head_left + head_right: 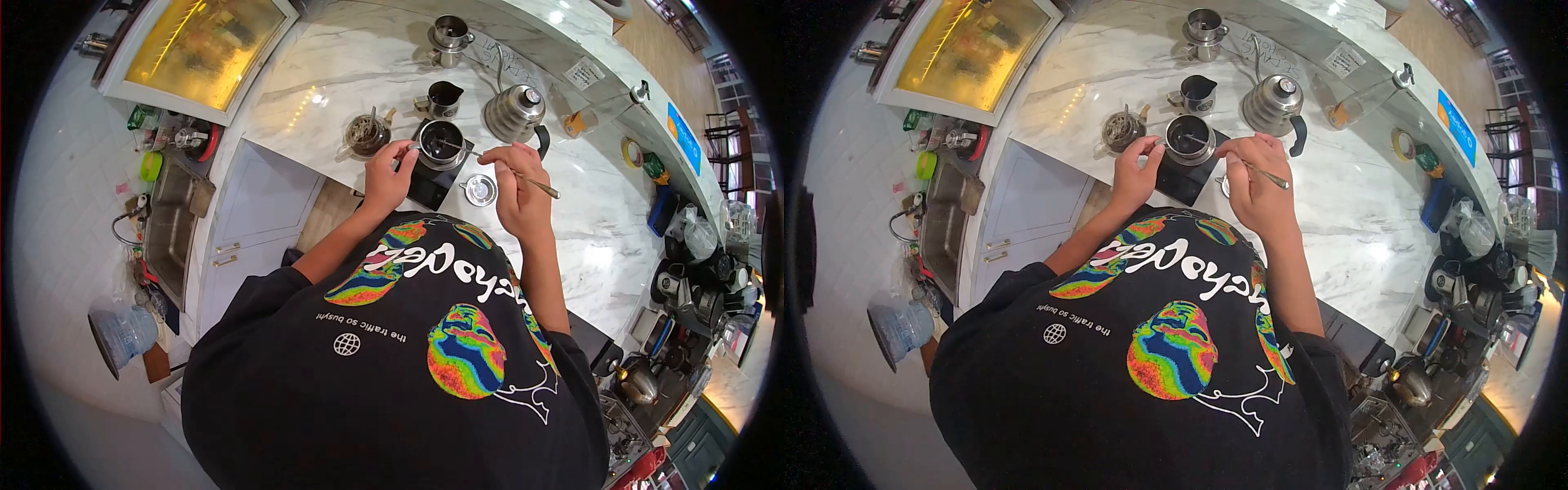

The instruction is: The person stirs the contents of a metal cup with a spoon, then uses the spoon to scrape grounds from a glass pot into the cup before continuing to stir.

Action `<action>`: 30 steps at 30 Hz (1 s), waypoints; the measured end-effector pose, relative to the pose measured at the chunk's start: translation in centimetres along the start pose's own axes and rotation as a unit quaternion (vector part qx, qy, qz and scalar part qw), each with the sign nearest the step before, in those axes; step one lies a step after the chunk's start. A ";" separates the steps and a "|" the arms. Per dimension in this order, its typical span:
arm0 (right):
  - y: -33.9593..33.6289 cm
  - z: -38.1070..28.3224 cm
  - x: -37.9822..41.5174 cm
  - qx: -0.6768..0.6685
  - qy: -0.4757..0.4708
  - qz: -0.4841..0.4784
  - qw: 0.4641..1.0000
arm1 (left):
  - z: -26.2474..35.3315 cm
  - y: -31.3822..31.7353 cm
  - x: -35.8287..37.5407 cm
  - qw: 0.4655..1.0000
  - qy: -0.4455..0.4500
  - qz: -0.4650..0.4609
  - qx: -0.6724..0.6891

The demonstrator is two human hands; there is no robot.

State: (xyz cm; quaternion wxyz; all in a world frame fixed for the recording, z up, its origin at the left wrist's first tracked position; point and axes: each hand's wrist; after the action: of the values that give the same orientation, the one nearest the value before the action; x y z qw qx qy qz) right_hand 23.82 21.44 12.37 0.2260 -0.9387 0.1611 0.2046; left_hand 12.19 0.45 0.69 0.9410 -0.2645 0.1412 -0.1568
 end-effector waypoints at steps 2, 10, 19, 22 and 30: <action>-0.1 0.3 0.0 0.002 -0.005 0.009 1.000 | -0.1 -0.1 0.1 1.000 0.000 0.002 0.001; -0.2 -0.1 0.1 0.010 0.003 -0.014 1.000 | -0.4 0.1 0.0 1.000 -0.013 -0.005 0.006; -1.0 0.4 0.3 0.011 -0.008 0.003 1.000 | -0.4 0.4 0.1 0.999 0.018 0.034 0.003; -0.4 0.1 0.2 0.008 0.003 -0.003 1.000 | -0.6 0.4 0.0 1.000 0.012 0.028 0.007; -0.8 0.6 0.5 0.018 0.001 0.020 1.000 | -0.3 -0.1 0.1 1.000 -0.008 0.002 0.000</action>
State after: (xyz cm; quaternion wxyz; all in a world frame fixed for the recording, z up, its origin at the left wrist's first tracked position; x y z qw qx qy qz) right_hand 24.38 22.31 11.93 0.2386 -0.9313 0.1837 0.2047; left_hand 12.12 0.21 0.47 0.9425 -0.2651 0.1340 -0.1530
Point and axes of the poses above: each hand's wrist, its own x-axis away from the middle knuckle, its own y-axis out of the palm, z = x × y, and after that the axes turned 9 degrees about -x, right-handed
